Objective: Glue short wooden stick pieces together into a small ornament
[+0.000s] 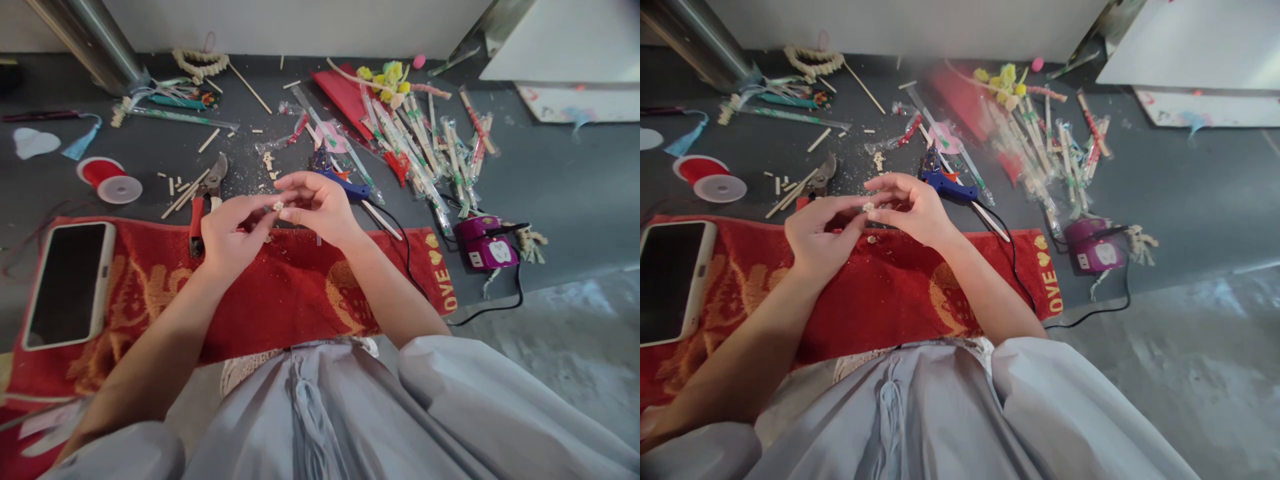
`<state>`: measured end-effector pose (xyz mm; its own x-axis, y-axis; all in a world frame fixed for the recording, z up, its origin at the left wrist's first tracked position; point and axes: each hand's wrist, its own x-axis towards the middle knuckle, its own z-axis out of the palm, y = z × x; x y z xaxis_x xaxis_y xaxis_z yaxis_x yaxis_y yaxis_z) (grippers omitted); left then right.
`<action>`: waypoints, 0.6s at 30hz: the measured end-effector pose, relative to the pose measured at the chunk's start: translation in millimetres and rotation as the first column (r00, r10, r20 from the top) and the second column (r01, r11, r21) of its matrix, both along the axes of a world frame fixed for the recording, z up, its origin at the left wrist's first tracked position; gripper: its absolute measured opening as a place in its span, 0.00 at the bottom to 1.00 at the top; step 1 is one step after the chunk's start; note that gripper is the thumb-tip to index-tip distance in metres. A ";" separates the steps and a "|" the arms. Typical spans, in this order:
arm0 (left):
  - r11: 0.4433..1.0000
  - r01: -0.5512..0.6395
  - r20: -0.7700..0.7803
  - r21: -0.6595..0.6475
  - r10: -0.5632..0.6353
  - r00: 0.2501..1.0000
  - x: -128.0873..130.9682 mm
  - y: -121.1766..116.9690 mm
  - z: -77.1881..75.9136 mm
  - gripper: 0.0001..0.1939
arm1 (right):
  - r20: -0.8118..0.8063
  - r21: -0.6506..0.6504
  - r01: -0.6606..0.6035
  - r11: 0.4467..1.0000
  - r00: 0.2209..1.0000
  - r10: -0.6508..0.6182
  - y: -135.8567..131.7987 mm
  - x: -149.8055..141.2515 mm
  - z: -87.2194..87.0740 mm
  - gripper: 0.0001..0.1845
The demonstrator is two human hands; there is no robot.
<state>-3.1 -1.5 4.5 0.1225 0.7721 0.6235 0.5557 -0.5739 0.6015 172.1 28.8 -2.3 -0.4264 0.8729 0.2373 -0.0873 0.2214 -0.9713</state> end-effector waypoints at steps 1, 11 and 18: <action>0.999 -0.014 0.016 -0.029 0.014 1.000 -0.1 0.1 0.1 0.08 | 0.000 0.003 0.000 1.000 1.000 0.000 0.2 0.1 -0.1 0.30; 0.999 0.023 0.151 -0.049 -0.015 0.988 0.9 0.0 0.0 0.07 | -0.013 0.030 0.043 0.999 0.999 -0.042 0.8 -1.4 -0.7 0.22; 0.999 0.025 0.143 0.033 -0.030 0.989 1.2 2.2 0.5 0.08 | -0.009 0.004 0.110 0.994 0.994 -0.110 -1.6 -4.0 2.4 0.22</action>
<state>-1.9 0.7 5.0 0.0509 0.7495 0.6601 0.4483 -0.6077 0.6555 168.2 27.2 0.1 -0.3254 0.9133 0.2451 -0.0708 0.2350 -0.9694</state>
